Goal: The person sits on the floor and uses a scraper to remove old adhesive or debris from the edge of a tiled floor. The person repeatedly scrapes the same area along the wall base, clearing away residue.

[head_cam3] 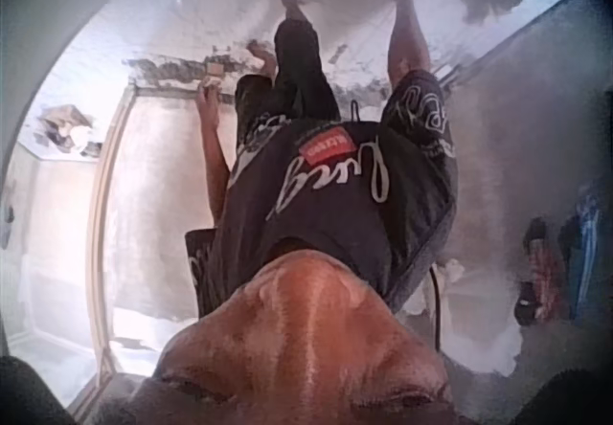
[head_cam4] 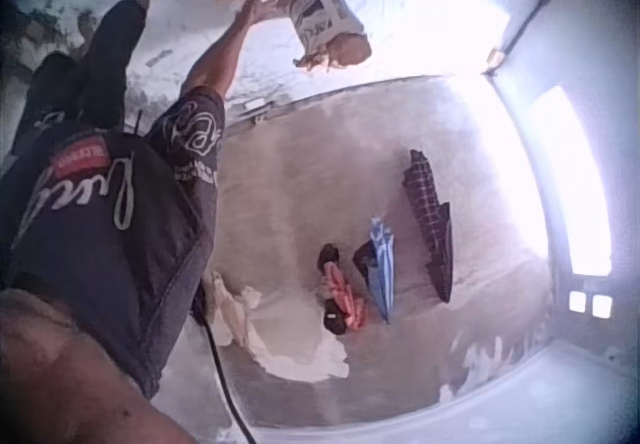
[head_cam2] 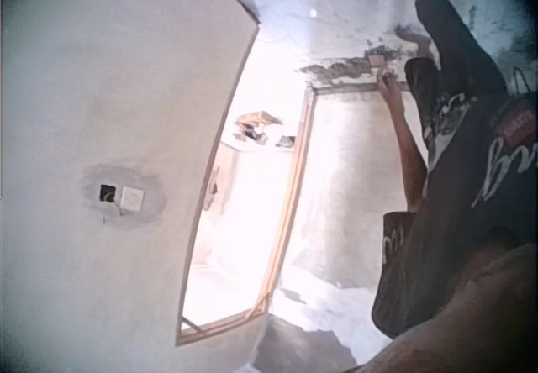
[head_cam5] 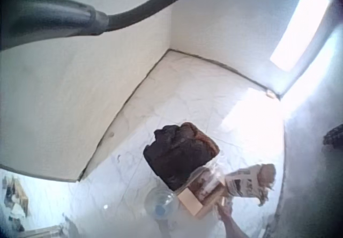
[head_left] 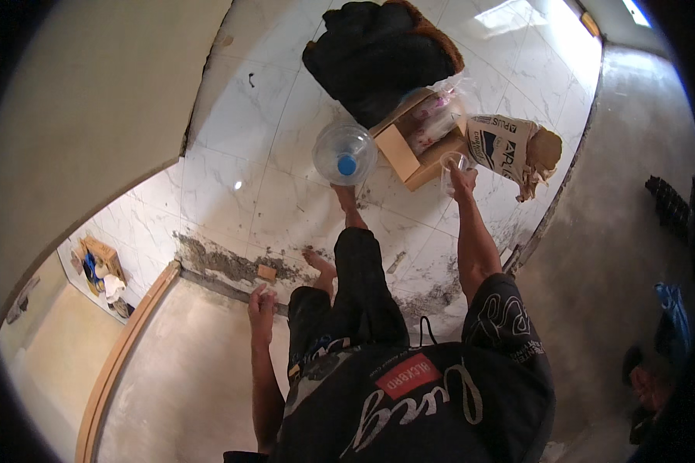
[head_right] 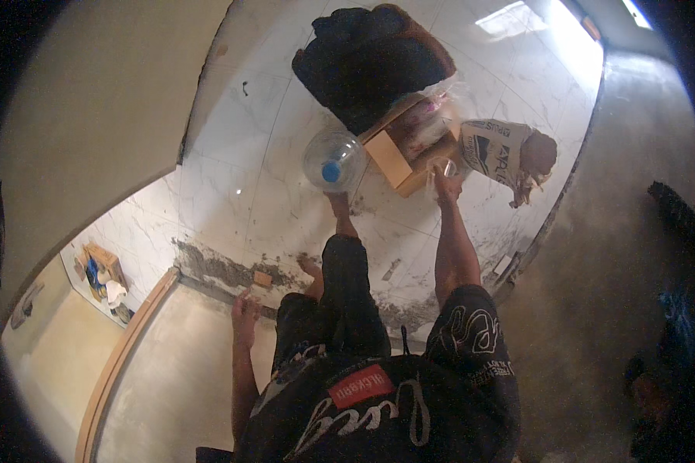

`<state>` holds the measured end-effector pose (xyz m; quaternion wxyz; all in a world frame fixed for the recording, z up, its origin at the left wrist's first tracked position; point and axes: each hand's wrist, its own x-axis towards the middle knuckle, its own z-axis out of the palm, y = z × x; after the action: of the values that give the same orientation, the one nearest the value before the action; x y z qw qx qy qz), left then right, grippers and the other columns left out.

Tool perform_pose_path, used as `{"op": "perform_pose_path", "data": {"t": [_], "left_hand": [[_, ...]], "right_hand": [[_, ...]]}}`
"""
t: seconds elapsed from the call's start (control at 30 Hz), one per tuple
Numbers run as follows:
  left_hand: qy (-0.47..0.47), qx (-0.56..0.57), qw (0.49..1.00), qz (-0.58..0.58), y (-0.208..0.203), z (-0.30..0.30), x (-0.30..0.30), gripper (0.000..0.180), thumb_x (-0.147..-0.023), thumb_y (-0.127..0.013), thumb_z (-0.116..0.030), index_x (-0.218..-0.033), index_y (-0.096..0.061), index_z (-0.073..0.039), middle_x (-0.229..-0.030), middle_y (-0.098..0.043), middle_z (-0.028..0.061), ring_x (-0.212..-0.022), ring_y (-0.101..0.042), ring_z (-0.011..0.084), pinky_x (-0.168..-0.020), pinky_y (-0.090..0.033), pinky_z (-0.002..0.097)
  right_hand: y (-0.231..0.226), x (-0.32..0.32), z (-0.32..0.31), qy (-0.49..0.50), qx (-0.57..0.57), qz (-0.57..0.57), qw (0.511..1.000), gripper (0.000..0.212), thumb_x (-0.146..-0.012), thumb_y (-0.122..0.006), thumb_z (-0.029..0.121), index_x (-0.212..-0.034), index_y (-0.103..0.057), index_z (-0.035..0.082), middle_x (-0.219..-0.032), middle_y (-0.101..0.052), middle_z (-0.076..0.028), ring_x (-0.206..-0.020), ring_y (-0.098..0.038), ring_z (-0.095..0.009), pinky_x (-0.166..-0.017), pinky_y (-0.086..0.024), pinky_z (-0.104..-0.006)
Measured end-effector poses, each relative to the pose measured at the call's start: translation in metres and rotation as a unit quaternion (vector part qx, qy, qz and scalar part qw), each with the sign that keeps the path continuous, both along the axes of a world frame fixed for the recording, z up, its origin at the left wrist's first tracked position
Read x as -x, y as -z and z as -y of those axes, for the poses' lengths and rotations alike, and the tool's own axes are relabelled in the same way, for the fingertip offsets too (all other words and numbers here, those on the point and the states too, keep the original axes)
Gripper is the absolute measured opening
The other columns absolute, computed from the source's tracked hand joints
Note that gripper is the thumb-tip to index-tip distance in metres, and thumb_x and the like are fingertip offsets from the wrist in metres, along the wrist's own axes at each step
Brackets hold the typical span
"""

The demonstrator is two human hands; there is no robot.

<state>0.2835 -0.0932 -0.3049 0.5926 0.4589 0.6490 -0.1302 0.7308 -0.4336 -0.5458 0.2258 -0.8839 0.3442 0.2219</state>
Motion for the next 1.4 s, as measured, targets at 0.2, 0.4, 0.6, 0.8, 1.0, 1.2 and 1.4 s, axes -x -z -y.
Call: {"op": "perform_pose_path", "data": {"t": [0.2, 0.4, 0.6, 0.8, 1.0, 1.2, 1.4], "left_hand": [[-0.025, -0.013, 0.999, 0.022, -0.003, -0.002, -0.006, 0.041, -0.090, -0.056, -0.023, -0.127, -0.044, -0.008, -0.098, -0.056, 0.0022, -0.083, -0.053, 0.0095, -0.070, -0.044, 0.0246], [-0.088, 0.032, 0.996, -0.004, 0.014, 0.019, 0.032, 0.044, -0.089, -0.058, -0.028, -0.126, -0.045, -0.008, -0.103, -0.056, 0.0041, -0.089, -0.052, 0.0118, -0.075, -0.041, 0.0285], [-0.118, 0.062, 0.988, -0.074, 0.008, 0.040, 0.045, 0.045, -0.087, -0.060, -0.032, -0.124, -0.046, -0.010, -0.108, -0.055, 0.0041, -0.095, -0.053, 0.0148, -0.079, -0.040, 0.0331], [-0.142, 0.029, 0.988, -0.049, 0.010, 0.048, 0.046, 0.039, -0.089, -0.056, -0.022, -0.123, -0.046, -0.006, -0.102, -0.058, 0.0035, -0.087, -0.056, 0.0137, -0.072, -0.044, 0.0287], [-0.132, 0.048, 0.990, -0.022, 0.009, 0.039, 0.045, 0.048, -0.088, -0.059, -0.033, -0.127, -0.044, -0.009, -0.107, -0.056, 0.0060, -0.096, -0.053, 0.0160, -0.082, -0.041, 0.0341], [-0.161, 0.029, 0.986, -0.013, 0.009, 0.045, 0.067, 0.049, -0.086, -0.059, -0.037, -0.124, -0.045, -0.010, -0.104, -0.056, 0.0033, -0.093, -0.053, 0.0131, -0.080, -0.041, 0.0316], [-0.205, 0.021, 0.978, -0.015, 0.011, 0.056, 0.105, 0.048, -0.087, -0.059, -0.036, -0.124, -0.046, -0.010, -0.100, -0.058, 0.0032, -0.089, -0.054, 0.0126, -0.075, -0.043, 0.0313]], "right_hand": [[-0.034, 0.005, -0.034, 0.072, 0.044, 0.047, 0.995, 0.091, -0.062, -0.077, 0.050, -0.122, -0.032, 0.000, -0.118, -0.048, -0.029, -0.109, -0.051, -0.040, -0.094, -0.041, -0.0450], [-0.032, 0.018, -0.045, 0.003, -0.013, 0.074, 0.997, 0.089, -0.060, -0.080, 0.045, -0.120, -0.031, 0.001, -0.116, -0.049, -0.026, -0.106, -0.052, -0.037, -0.090, -0.042, -0.0434], [-0.020, 0.038, -0.069, -0.170, -0.149, 0.111, 0.968, 0.062, -0.068, -0.078, 0.032, -0.112, -0.046, 0.001, -0.110, -0.053, -0.019, -0.096, -0.054, -0.029, -0.084, -0.044, -0.0372], [-0.048, 0.070, -0.156, -0.499, -0.188, 0.039, 0.845, 0.061, -0.069, -0.074, 0.028, -0.119, -0.049, 0.005, -0.109, -0.054, -0.020, -0.101, -0.054, -0.032, -0.085, -0.045, -0.0426], [-0.054, 0.096, -0.236, -0.586, -0.060, -0.051, 0.807, 0.057, -0.068, -0.068, 0.029, -0.118, -0.052, 0.006, -0.118, -0.051, -0.019, -0.107, -0.052, -0.037, -0.088, -0.043, -0.0461], [-0.010, 0.109, -0.267, -0.619, 0.057, -0.129, 0.772, 0.060, -0.070, -0.063, 0.034, -0.123, -0.050, 0.008, -0.125, -0.046, -0.020, -0.111, -0.049, -0.041, -0.091, -0.042, -0.0488], [-0.033, 0.100, -0.282, -0.508, 0.056, 0.006, 0.860, 0.057, -0.081, -0.053, 0.047, -0.121, -0.053, 0.007, -0.122, -0.051, -0.022, -0.112, -0.049, -0.038, -0.095, -0.038, -0.0470]]}}
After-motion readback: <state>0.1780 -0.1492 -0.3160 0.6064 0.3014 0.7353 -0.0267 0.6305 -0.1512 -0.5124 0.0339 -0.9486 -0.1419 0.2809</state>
